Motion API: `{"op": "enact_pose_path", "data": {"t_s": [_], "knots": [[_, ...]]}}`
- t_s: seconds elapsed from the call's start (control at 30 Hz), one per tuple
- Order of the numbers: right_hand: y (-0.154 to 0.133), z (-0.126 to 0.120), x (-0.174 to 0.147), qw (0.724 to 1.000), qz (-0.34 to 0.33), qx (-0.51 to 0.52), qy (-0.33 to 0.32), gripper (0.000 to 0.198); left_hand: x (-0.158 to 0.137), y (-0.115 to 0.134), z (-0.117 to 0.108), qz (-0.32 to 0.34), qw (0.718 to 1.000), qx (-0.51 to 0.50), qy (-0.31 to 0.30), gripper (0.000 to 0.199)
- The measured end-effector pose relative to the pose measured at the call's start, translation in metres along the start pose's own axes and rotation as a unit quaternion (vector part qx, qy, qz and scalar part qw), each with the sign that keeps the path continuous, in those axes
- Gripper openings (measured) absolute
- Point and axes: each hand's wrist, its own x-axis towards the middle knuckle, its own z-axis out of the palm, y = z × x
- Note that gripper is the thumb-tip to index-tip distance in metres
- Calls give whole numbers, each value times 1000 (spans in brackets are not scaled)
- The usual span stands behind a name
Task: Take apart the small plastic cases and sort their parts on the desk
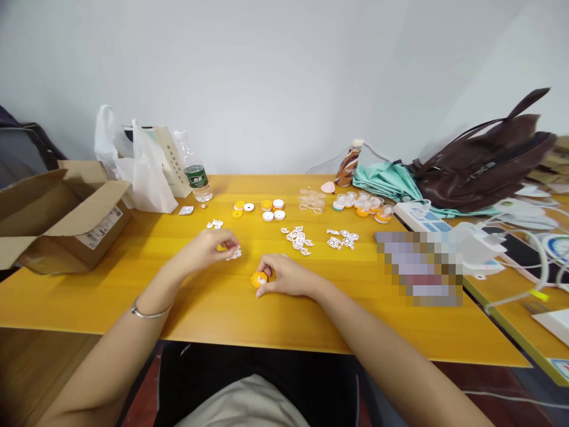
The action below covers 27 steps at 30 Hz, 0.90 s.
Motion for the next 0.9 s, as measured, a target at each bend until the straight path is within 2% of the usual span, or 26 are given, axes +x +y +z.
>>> {"op": "enact_pose_path", "data": {"t_s": [0.07,0.13,0.37,0.5,0.6,0.73,0.8,0.9], "knots": [[-1,-1,0,1000,-1,5,-3,40,0,-8,-6,-76,996,38,14,7],[-2,-1,0,1000,1,11,-2,40,1,-14,-5,-103,993,57,-4,7],[-3,-2,0,1000,2,13,-2,40,0,-20,4,-99,993,35,-50,6],[-2,-2,0,1000,3,17,-3,40,-1,-11,-2,-93,995,-19,-34,8],[0,-1,1,1000,-3,24,-5,41,-1,5,1,-28,998,-60,-24,11],[5,0,5,999,-24,38,-13,38,-1,25,17,115,982,-120,-89,14],[7,1,6,999,-28,42,-17,38,0,29,26,136,979,-108,-104,15],[8,3,7,998,-25,48,-15,38,1,28,36,128,983,-84,-97,16]]}}
